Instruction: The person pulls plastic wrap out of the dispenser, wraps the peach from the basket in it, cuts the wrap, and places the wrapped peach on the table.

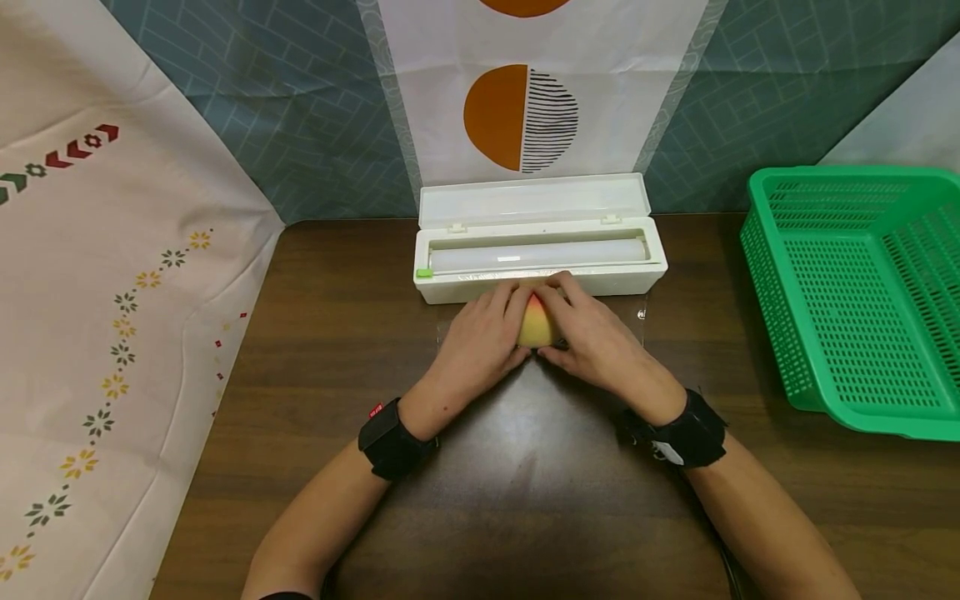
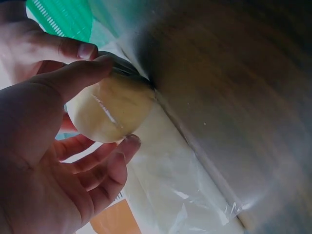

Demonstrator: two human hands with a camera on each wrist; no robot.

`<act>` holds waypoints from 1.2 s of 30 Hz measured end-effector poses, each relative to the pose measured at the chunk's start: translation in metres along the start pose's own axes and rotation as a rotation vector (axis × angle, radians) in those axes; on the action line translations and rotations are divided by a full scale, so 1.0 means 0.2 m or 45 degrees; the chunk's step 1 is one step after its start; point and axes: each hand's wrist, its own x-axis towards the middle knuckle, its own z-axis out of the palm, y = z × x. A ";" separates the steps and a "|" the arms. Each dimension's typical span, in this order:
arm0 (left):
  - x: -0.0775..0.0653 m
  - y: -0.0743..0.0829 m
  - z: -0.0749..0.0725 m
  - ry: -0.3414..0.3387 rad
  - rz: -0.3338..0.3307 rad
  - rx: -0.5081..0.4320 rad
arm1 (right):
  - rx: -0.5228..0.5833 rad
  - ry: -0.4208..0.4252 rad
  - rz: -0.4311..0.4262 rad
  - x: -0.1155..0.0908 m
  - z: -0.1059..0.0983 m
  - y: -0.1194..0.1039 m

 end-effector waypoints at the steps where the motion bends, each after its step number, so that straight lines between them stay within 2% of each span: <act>1: 0.00 0.00 0.00 0.002 -0.002 -0.008 | -0.004 0.005 -0.003 0.00 0.00 0.00; 8: 0.00 -0.01 -0.01 0.005 0.000 -0.052 | -0.065 0.060 -0.030 -0.01 -0.01 0.01; 16: 0.00 -0.02 -0.01 0.001 -0.032 -0.132 | -0.021 0.076 -0.062 0.00 -0.01 0.01; 26: 0.00 -0.03 -0.02 0.041 -0.017 -0.205 | 0.011 0.084 -0.029 0.00 -0.03 0.01; 36: 0.00 -0.04 -0.02 0.060 -0.044 -0.309 | 0.017 0.106 -0.011 0.00 -0.03 0.02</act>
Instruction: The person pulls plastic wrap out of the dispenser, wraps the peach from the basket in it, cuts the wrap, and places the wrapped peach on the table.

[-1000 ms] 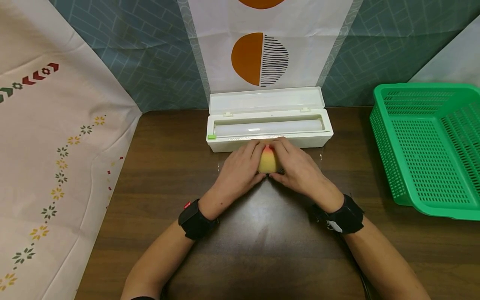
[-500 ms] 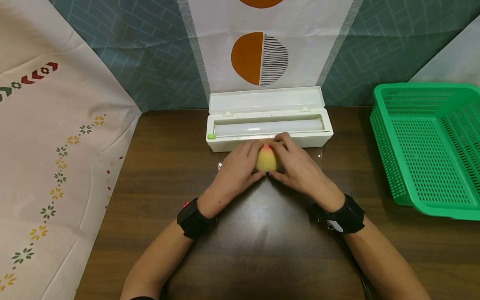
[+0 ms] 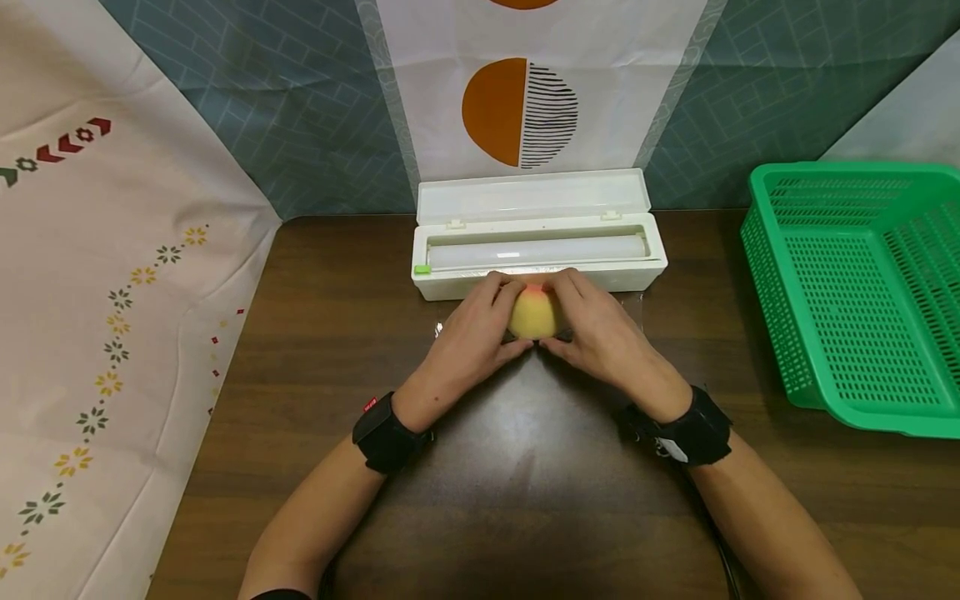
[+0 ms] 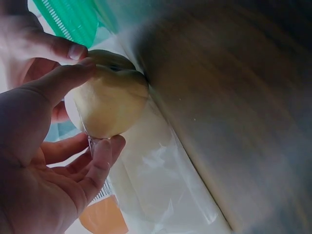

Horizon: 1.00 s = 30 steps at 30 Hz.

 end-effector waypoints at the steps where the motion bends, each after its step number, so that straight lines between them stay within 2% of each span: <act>1: 0.00 0.00 0.00 0.002 0.002 -0.012 | 0.002 0.002 -0.002 0.00 0.00 0.00; 9: 0.00 -0.01 -0.01 -0.021 0.001 -0.066 | 0.004 0.008 -0.007 0.00 0.00 0.01; 19: 0.00 -0.01 -0.02 -0.051 -0.054 -0.106 | 0.021 -0.015 0.020 0.00 -0.02 -0.01; 30: 0.00 -0.02 -0.02 -0.045 -0.038 -0.120 | 0.047 -0.012 0.024 0.00 -0.02 0.00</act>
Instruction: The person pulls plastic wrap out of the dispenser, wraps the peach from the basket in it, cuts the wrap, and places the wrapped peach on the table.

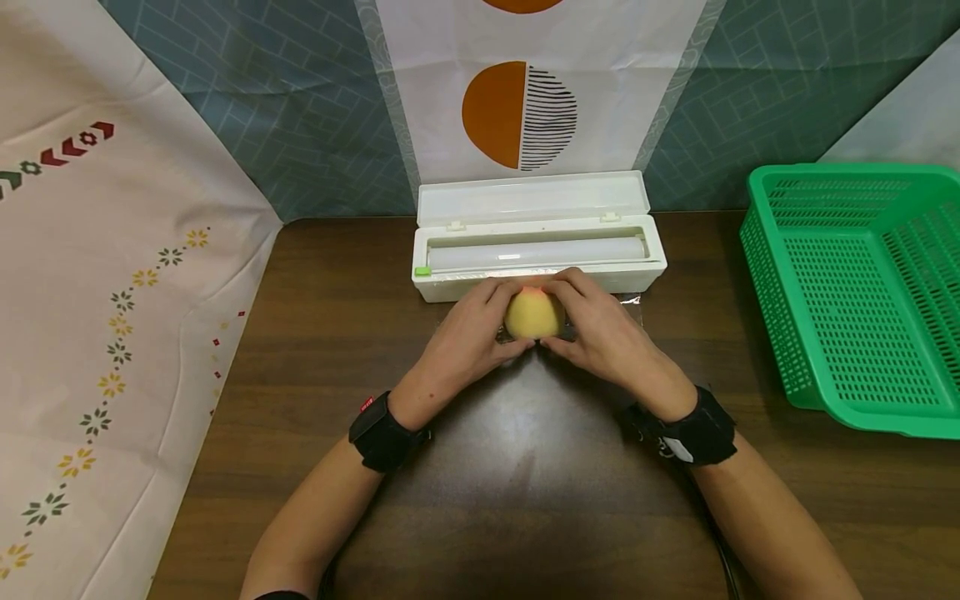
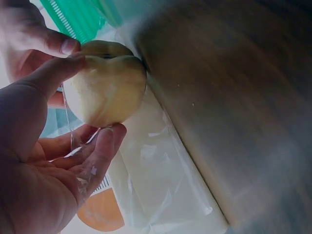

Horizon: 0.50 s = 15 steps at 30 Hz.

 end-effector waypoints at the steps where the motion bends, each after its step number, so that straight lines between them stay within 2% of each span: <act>1: 0.00 0.00 0.00 -0.003 0.000 -0.004 | 0.003 -0.002 0.000 0.00 0.00 0.00; 15: 0.01 -0.01 -0.01 -0.054 -0.030 -0.018 | 0.030 -0.028 0.033 0.00 -0.01 0.00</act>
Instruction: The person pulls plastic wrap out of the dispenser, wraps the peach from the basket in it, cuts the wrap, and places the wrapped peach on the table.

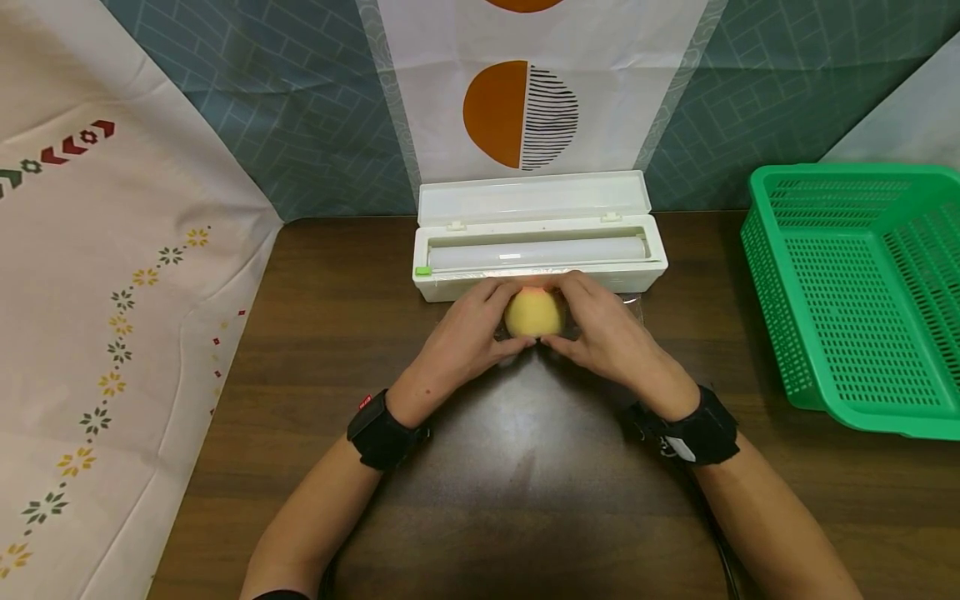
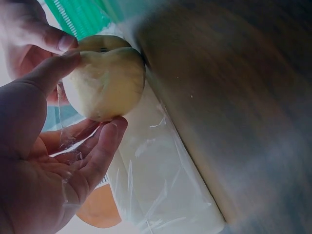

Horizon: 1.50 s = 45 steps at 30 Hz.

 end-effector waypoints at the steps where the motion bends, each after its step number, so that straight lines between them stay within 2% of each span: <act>1: 0.00 0.00 0.00 -0.002 -0.003 -0.002 | 0.004 -0.001 0.003 0.00 0.00 0.00; 13: 0.01 -0.02 0.00 -0.002 -0.024 -0.017 | 0.003 0.051 -0.036 0.00 0.02 0.02; 29: 0.01 -0.02 -0.01 -0.002 -0.054 0.068 | 0.031 0.008 0.033 0.00 0.01 0.01; 45: 0.00 -0.02 -0.01 0.006 -0.077 0.071 | 0.052 -0.012 0.080 0.00 0.01 0.01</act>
